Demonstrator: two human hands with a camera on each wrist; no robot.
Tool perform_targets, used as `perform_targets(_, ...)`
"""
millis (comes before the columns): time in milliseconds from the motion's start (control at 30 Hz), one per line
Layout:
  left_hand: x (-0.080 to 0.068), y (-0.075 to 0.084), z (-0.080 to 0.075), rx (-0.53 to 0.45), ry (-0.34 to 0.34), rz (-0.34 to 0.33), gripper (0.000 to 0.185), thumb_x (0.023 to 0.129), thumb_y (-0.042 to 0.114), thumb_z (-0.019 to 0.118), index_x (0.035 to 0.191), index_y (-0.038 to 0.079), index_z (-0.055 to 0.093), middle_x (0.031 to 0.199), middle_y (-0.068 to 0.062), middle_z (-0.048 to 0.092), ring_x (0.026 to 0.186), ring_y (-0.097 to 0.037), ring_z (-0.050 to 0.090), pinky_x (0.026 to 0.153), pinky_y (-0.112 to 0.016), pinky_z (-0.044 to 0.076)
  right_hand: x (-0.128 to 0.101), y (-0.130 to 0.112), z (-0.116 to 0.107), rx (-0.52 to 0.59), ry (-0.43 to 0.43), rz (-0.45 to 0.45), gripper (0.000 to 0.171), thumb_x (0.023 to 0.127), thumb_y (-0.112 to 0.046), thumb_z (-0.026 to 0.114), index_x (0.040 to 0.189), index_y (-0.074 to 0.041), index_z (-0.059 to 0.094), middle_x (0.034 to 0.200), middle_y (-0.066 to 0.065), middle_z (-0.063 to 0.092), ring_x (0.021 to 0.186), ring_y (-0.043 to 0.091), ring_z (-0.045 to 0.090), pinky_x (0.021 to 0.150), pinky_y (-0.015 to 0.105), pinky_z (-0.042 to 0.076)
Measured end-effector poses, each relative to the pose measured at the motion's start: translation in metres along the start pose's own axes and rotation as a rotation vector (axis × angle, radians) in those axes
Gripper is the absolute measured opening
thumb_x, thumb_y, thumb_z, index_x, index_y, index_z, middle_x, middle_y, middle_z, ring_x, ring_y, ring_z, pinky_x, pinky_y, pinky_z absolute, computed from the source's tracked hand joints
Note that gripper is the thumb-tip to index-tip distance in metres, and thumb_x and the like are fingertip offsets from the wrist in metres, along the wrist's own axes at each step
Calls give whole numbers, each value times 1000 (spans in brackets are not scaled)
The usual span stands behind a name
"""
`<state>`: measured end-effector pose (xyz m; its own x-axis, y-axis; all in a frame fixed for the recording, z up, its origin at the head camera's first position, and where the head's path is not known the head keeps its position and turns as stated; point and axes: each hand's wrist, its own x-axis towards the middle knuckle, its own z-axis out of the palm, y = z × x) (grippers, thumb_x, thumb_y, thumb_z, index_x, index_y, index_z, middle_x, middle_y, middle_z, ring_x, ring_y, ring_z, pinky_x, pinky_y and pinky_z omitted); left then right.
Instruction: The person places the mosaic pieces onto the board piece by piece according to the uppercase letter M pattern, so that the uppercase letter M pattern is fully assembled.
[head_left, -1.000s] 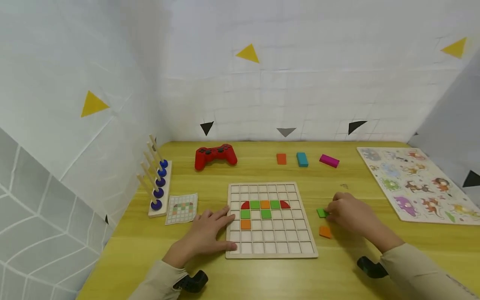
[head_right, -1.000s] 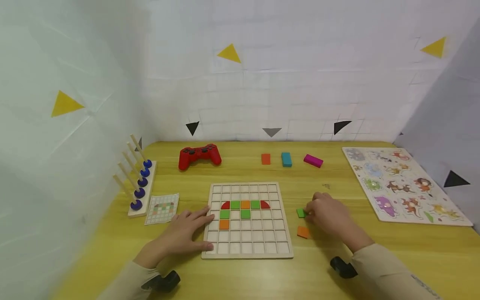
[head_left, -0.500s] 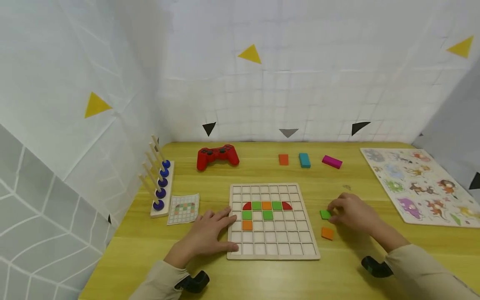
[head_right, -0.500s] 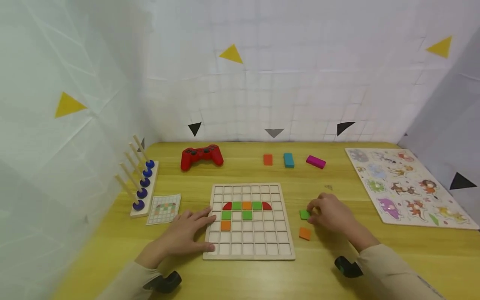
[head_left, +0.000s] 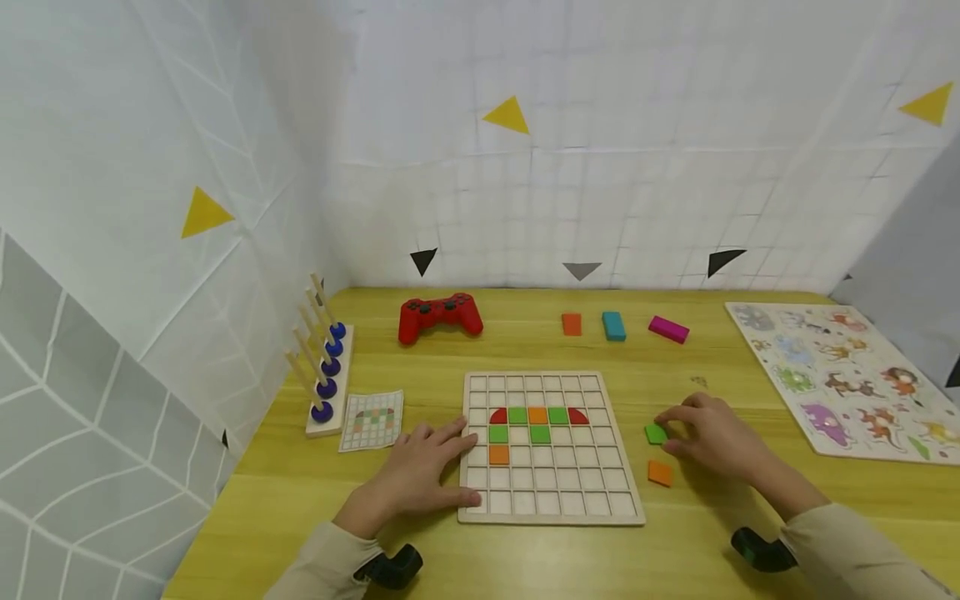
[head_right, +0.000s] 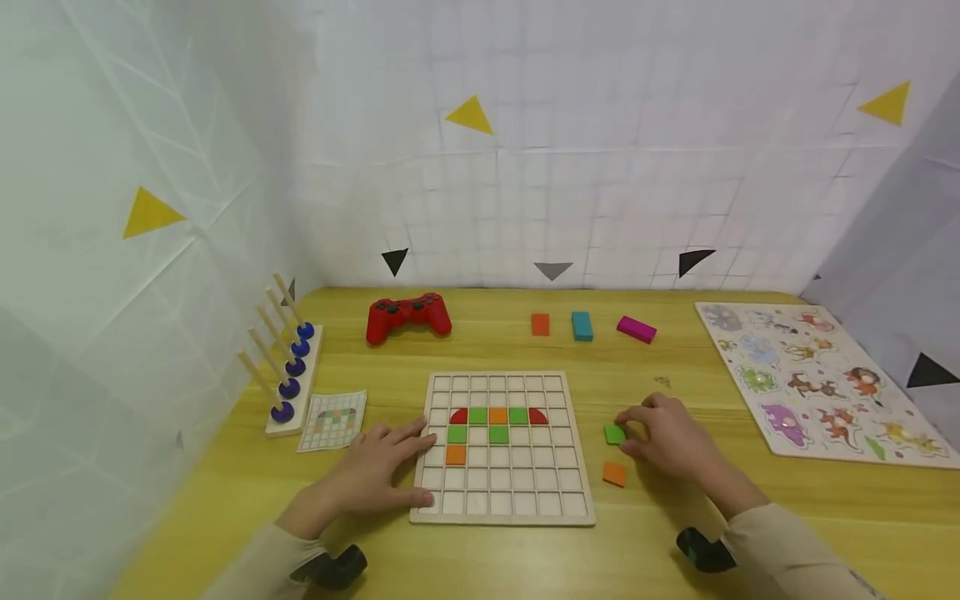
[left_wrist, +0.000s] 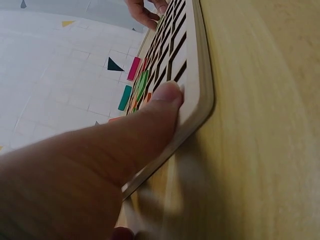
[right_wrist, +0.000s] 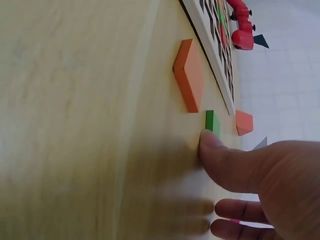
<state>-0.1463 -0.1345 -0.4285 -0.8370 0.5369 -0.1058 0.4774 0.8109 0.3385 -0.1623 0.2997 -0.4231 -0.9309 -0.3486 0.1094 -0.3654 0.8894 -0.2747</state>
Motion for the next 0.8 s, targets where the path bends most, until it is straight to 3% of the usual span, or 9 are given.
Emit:
perform_targets(200,0,0,1,-8,-11,-5,80,82,69,64,148,28,46,162,0,33,128,-29,42,90,-46,35,-2,-1,1,-27,13,-3,28,77,-22,83,101,-7,79,96,11,63,84,24,56,74,43,50)
perform_targets(433,1,0,1,12,-4,1,80,81,69,64,148,28,46,162,0,33,126,-29,44,87,-44,35,-5,-7,4,-39,131,-81,18,75,-18,84,90,-10,78,94,8,65,83,20,59,74,43,52)
perform_targets(800,1,1,-2,8,-4,-8,80,82,67,65,148,27,46,162,0,33,122,-28,44,86,-43,35,14,-43,2,35,88,-31,19,77,-32,83,85,-17,74,106,10,66,95,27,60,78,45,54)
